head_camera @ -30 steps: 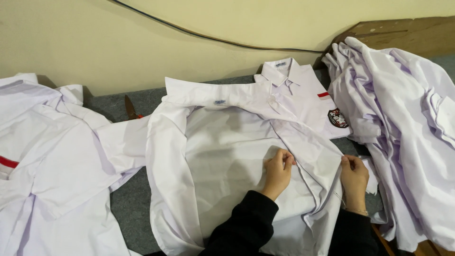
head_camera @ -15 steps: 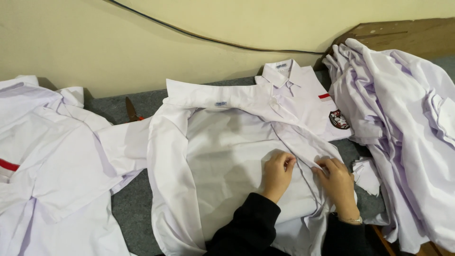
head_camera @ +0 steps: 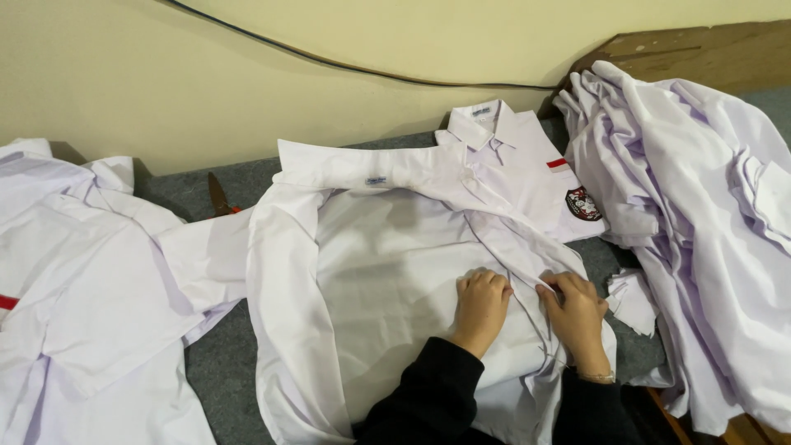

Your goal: Folding and smoothing white school uniform shirts on a work table in a factory setting.

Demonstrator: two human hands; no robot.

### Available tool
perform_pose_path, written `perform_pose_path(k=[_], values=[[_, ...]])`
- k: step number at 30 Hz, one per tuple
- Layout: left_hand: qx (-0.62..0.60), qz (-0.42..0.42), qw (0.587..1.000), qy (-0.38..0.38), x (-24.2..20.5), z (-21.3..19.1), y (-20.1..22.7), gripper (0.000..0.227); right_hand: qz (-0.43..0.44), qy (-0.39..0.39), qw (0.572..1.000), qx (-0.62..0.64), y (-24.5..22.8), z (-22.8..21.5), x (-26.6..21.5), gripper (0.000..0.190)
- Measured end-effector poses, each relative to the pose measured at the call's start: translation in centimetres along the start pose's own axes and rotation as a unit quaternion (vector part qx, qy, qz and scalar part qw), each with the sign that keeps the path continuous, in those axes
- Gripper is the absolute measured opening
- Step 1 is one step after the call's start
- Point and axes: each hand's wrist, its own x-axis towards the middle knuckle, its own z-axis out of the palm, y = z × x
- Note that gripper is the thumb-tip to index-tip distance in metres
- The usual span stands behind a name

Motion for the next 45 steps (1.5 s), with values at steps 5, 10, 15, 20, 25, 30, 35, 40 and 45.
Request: perform_pose_path(k=[5, 10, 15, 20, 25, 30, 35, 40, 45], values=[[-0.002, -0.002, 1.000, -0.003, -0.1, -0.3, 0.1, 0.012, 0.007, -0.009, 1.000, 0.003, 0.0, 0.0, 0.0, 0.023], [-0.055, -0.016, 0.998, 0.000, -0.1, -1.7, 0.7, 0.011, 0.001, 0.004, 1.000, 0.007, 0.2, 0.1, 0.0, 0.022], [-0.080, -0.018, 0.996, 0.035, 0.0, -1.5, 0.4, 0.010, -0.003, 0.006, 1.000, 0.006, 0.0, 0.0, -0.1, 0.022], [-0.176, -0.050, 0.978, 0.100, 0.4, -1.4, 0.0, 0.008, -0.003, 0.011, 1.000, 0.000, 0.0, -0.1, -0.1, 0.021], [-0.363, -0.153, 0.911, 0.119, 0.7, -0.8, -0.4, 0.007, -0.005, 0.014, 1.000, 0.010, -1.1, -1.0, -0.3, 0.020], [-0.475, -0.205, 0.832, 0.203, 1.4, -0.3, -1.2, 0.004, 0.003, 0.015, 1.000, 0.009, -0.4, -0.2, -0.3, 0.022], [-0.513, -0.235, 0.769, 0.301, 0.7, -4.5, -1.5, 0.011, 0.001, 0.025, 1.000, 0.009, 0.0, 0.4, -0.2, 0.023], [-0.490, -0.236, 0.749, 0.378, -0.3, -14.6, -3.6, 0.018, 0.021, 0.006, 1.000, 0.020, -0.5, 0.4, -0.1, 0.024], [-0.376, -0.136, 0.809, 0.430, -0.6, -29.8, -8.9, 0.010, -0.002, 0.025, 1.000, -0.007, 0.2, 1.1, 0.0, 0.026]])
